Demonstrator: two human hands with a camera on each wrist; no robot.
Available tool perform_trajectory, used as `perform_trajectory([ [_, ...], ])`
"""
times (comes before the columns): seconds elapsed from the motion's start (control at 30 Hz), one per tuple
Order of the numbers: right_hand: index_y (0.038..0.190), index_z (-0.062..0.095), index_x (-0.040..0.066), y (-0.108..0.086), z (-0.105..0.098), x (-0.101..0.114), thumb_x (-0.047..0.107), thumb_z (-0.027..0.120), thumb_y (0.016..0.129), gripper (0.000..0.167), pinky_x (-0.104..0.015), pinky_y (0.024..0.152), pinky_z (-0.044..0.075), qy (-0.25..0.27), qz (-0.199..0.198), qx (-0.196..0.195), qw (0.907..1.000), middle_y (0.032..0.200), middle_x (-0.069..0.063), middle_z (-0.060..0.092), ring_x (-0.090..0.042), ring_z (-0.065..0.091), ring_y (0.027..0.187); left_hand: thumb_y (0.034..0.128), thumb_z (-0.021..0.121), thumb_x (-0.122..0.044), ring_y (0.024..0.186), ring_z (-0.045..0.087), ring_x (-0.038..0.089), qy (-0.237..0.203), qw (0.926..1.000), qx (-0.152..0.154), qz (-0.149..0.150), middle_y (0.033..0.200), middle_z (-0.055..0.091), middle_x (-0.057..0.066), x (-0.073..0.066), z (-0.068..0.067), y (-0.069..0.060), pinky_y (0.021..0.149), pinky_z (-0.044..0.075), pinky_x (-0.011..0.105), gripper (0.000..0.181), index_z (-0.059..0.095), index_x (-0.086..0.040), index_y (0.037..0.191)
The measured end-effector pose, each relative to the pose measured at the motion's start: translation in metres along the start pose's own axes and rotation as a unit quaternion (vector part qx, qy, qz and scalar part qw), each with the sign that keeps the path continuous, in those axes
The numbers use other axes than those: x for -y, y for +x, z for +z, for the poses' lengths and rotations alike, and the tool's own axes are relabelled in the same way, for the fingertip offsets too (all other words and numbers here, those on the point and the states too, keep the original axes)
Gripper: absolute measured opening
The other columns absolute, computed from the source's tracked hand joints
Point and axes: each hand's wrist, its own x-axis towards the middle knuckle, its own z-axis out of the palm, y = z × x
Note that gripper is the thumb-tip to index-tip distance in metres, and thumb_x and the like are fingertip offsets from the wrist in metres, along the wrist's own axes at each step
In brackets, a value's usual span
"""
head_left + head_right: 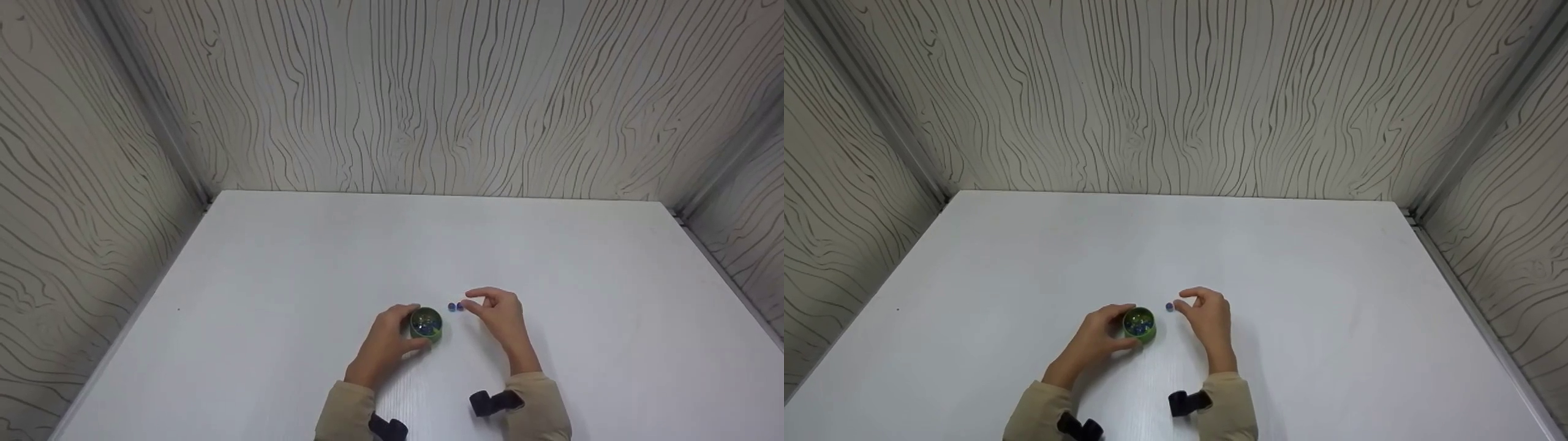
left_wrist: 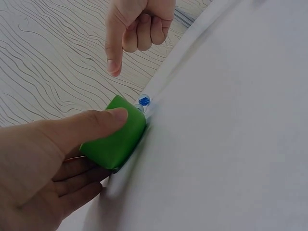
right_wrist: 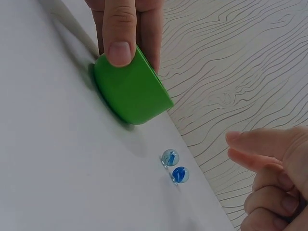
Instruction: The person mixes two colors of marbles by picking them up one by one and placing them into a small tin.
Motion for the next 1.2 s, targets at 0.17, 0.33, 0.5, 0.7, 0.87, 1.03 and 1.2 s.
perform_trajectory([
  [0.17, 0.102, 0.072, 0.0, 0.006, 0.003, -0.008, 0.012, 0.074, 0.082, 0.024, -0.016, 0.047, 0.029, -0.008, 0.013, 0.011, 0.9998, 0.053, 0.007, 0.036, -0.007, 0.033, 0.051, 0.0774, 0.08, -0.017, 0.125, 0.058, 0.027, -0.007, 1.0, 0.0, 0.0, 0.128, 0.063, 0.011, 0.001, 0.0, 0.0, 0.111, 0.047, 0.041, 0.06, 0.056, -0.004, 0.131],
  [0.33, 0.107, 0.071, 0.002, 0.01, 0.0, -0.014, 0.014, 0.072, 0.084, 0.026, -0.018, 0.049, 0.032, -0.01, 0.042, 0.025, 0.9987, 0.056, 0.005, 0.037, -0.01, 0.037, 0.055, 0.0767, 0.08, -0.017, 0.125, 0.057, 0.028, -0.015, 0.9999, 0.002, -0.005, 0.129, 0.063, 0.012, -0.001, 0.001, 0.0, 0.11, 0.047, 0.042, 0.061, 0.056, -0.003, 0.131],
  [0.5, 0.11, 0.07, 0.002, 0.012, -0.001, -0.019, 0.015, 0.071, 0.084, 0.028, -0.019, 0.053, 0.036, -0.004, 0.058, 0.045, 0.9973, 0.057, 0.004, 0.038, -0.012, 0.04, 0.06, 0.0758, 0.081, -0.017, 0.125, 0.057, 0.03, -0.014, 0.9999, 0.002, 0.0, 0.129, 0.062, 0.015, -0.002, 0.001, 0.0, 0.111, 0.046, 0.043, 0.062, 0.056, -0.002, 0.131],
  [0.7, 0.108, 0.07, 0.002, 0.013, 0.001, -0.02, 0.013, 0.071, 0.083, 0.028, -0.019, 0.053, 0.036, -0.006, 0.056, 0.05, 0.9972, 0.058, 0.004, 0.039, -0.011, 0.04, 0.06, 0.0762, 0.081, -0.016, 0.125, 0.057, 0.031, -0.014, 0.9999, 0.004, 0.006, 0.129, 0.062, 0.016, -0.002, -0.001, 0.0, 0.111, 0.046, 0.044, 0.061, 0.056, -0.001, 0.13],
  [0.87, 0.107, 0.07, 0.002, 0.016, 0.0, -0.015, 0.01, 0.07, 0.082, 0.026, -0.019, 0.051, 0.034, -0.045, 0.047, 0.069, 0.9955, 0.06, 0.004, 0.039, -0.011, 0.039, 0.059, 0.0766, 0.08, -0.017, 0.125, 0.057, 0.031, -0.009, 0.9999, 0.003, 0.008, 0.129, 0.062, 0.016, -0.001, 0.0, 0.0, 0.111, 0.046, 0.044, 0.062, 0.055, 0.0, 0.131],
  [1.03, 0.107, 0.071, 0.003, 0.021, -0.001, -0.009, 0.008, 0.071, 0.081, 0.026, -0.02, 0.057, 0.033, -0.108, 0.026, 0.086, 0.9901, 0.064, 0.002, 0.04, -0.012, 0.04, 0.064, 0.0768, 0.08, -0.018, 0.125, 0.058, 0.031, -0.001, 0.9999, 0.001, 0.014, 0.129, 0.062, 0.016, 0.0, 0.0, 0.0, 0.11, 0.047, 0.043, 0.062, 0.055, 0.0, 0.131],
  [1.2, 0.106, 0.073, 0.006, 0.024, 0.0, -0.006, 0.007, 0.071, 0.082, 0.024, -0.023, 0.067, 0.038, -0.141, 0.023, 0.098, 0.9849, 0.074, -0.002, 0.049, -0.016, 0.046, 0.075, 0.0764, 0.081, -0.018, 0.126, 0.057, 0.031, -0.002, 0.9999, 0.0, 0.011, 0.13, 0.062, 0.016, 0.0, 0.0, 0.0, 0.11, 0.047, 0.044, 0.063, 0.056, -0.001, 0.131],
])
